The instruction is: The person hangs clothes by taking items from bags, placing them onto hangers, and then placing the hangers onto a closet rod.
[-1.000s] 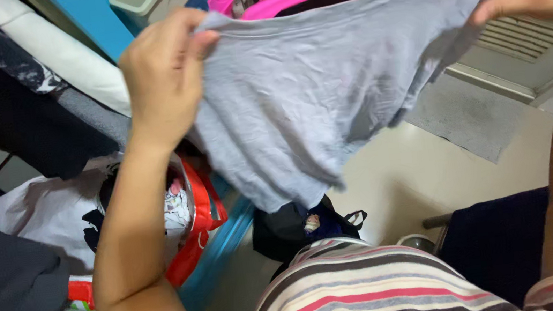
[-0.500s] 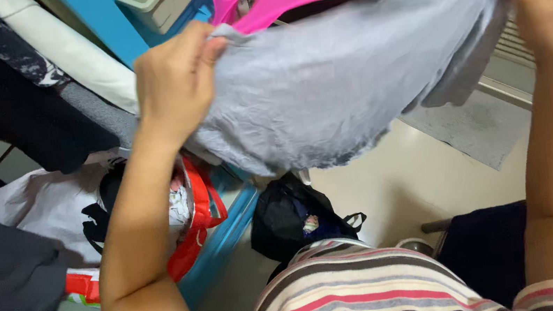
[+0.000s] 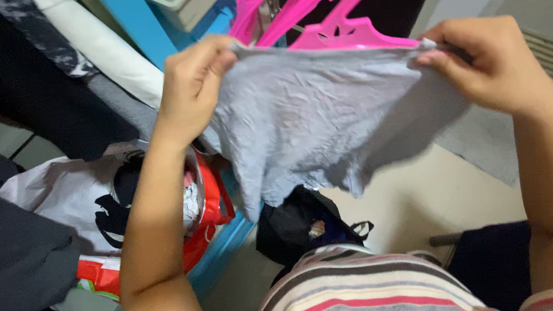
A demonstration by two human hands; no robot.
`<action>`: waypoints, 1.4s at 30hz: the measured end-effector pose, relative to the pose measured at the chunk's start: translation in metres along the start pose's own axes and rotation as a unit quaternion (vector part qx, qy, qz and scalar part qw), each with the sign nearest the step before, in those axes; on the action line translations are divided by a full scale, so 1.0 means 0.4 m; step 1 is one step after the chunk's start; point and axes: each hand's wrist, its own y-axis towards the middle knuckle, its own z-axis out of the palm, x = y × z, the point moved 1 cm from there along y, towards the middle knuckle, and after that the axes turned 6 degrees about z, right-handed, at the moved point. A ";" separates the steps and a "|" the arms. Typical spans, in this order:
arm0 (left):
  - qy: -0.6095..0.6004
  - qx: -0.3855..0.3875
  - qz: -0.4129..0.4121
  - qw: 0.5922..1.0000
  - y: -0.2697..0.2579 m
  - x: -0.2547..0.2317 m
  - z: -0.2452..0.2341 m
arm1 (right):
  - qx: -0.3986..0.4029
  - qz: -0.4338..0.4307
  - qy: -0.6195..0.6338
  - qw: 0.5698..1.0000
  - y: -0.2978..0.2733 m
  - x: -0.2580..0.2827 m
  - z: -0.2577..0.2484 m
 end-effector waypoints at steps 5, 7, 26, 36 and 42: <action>-0.083 0.146 -0.034 0.985 -0.117 0.081 -0.073 | -0.048 -0.001 -0.028 0.998 -0.053 -0.010 -0.001; -0.374 0.041 -0.117 0.919 -0.223 0.128 -0.055 | -0.071 0.001 -0.022 0.997 -0.067 -0.020 -0.007; -0.460 -0.283 -0.521 0.661 -0.917 0.425 0.334 | 0.155 0.192 0.417 0.875 0.298 0.224 0.090; -0.431 -0.758 -0.050 0.487 -0.841 0.592 -0.424 | 0.172 -0.163 0.411 0.880 0.515 0.740 0.297; -0.385 -0.697 0.072 0.601 -0.541 0.563 -0.636 | 0.048 -0.264 0.434 0.860 0.839 0.977 0.520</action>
